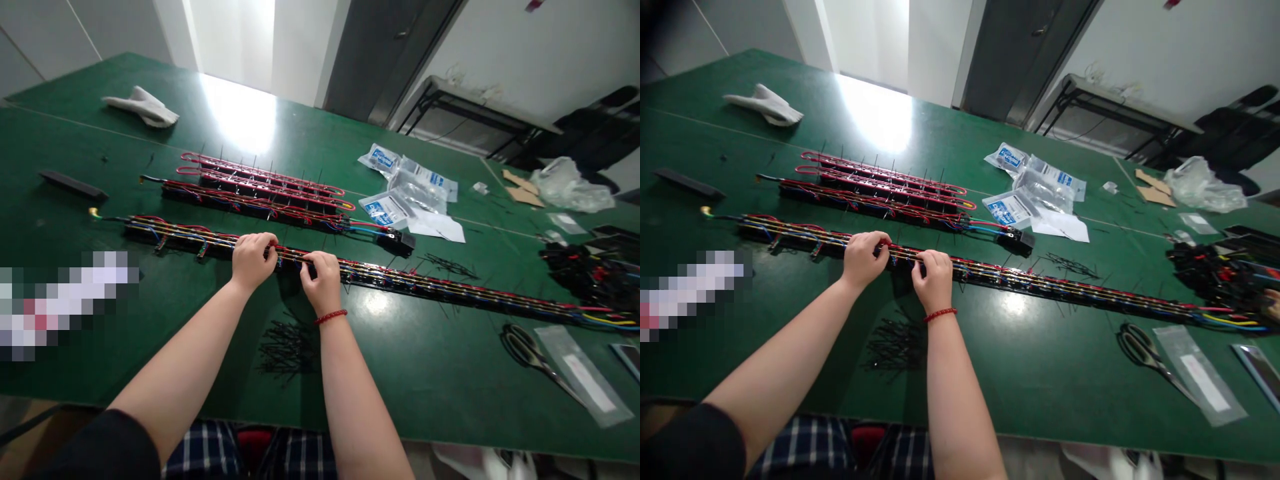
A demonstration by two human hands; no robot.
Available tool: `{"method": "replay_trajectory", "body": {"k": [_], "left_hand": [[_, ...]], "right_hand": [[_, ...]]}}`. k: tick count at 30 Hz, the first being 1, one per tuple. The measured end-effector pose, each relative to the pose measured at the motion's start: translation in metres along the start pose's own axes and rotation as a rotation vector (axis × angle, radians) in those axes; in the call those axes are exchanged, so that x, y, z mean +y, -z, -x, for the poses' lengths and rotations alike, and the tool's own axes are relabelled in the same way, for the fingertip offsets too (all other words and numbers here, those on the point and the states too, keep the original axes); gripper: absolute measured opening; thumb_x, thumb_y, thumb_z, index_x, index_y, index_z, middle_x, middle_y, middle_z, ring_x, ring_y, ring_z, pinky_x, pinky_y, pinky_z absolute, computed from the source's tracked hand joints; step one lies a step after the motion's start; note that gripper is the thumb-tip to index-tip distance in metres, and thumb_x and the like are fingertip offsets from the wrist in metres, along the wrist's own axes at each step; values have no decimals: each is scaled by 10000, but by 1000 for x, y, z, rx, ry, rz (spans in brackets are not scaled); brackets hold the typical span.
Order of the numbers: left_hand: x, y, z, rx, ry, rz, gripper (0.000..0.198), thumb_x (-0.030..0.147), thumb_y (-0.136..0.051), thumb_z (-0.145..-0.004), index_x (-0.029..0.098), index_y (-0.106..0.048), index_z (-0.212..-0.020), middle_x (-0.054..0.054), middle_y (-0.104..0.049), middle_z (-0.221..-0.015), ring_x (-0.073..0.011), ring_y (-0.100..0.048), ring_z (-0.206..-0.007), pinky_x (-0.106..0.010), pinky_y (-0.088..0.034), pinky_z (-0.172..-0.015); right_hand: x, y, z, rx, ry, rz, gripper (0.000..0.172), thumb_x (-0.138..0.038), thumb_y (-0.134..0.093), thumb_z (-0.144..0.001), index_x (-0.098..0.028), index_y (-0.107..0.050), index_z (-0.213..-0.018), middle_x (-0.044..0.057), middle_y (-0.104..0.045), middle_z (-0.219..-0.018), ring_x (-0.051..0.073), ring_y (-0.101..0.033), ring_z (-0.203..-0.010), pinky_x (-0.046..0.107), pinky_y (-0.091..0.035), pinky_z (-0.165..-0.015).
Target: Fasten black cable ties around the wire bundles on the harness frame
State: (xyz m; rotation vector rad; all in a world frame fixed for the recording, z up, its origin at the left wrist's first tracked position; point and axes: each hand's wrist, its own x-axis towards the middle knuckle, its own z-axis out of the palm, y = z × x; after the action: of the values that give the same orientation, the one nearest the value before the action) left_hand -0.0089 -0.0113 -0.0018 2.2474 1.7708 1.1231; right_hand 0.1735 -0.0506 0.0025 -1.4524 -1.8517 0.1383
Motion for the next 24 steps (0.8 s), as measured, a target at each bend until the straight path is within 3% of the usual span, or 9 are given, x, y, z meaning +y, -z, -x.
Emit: {"method": "replay_trajectory", "body": {"k": [4,9,14,18,21,24], "left_hand": [[-4,0,3,-25,-25,37,163,169,-523,-823,221,-641,-922,-30,-724,-936,-228,-645,-934,-359,-414,-919],[-5,4,6,-18,-56,65,180,148,-498,-832,218,-637,-923,-47,-719,-970,-233,-630,-977,-375,-403,-958],[1,18,22,21,-83,77,161,160,-484,-850,215,-627,-897,-68,-706,-964,-233,-611,-985,-378,-403,-971],[3,30,43,-85,-79,195,133,232,-478,-858,210,-575,-769,-36,-635,-772,-181,-572,-768,-293,-431,-744],[1,35,52,-207,40,319,317,283,-462,-841,209,-363,-550,29,-391,-529,-119,-375,-524,-274,-292,-559],[-3,34,51,-237,125,426,347,268,-422,-808,209,-237,-521,42,-261,-495,-98,-293,-488,-274,-226,-527]], "right_hand": [[-2,-3,8,27,5,56,96,-200,-564,-874,-213,-647,-921,69,-672,-985,229,-562,-999,382,-428,-949],[2,7,24,-34,17,117,67,-201,-564,-858,-212,-630,-856,68,-658,-962,224,-567,-965,369,-420,-894],[9,11,30,-219,-45,81,53,-191,-553,-828,-208,-596,-803,20,-611,-801,173,-563,-781,298,-404,-738],[8,8,26,-273,-72,99,62,-188,-553,-804,-210,-561,-746,-7,-561,-710,149,-510,-672,272,-360,-655],[4,8,25,-275,-69,131,79,-185,-548,-798,-208,-539,-724,-3,-567,-718,148,-509,-676,269,-347,-656],[1,9,25,-284,-79,175,84,-185,-546,-797,-209,-528,-718,4,-579,-732,150,-506,-679,270,-337,-656]]}}
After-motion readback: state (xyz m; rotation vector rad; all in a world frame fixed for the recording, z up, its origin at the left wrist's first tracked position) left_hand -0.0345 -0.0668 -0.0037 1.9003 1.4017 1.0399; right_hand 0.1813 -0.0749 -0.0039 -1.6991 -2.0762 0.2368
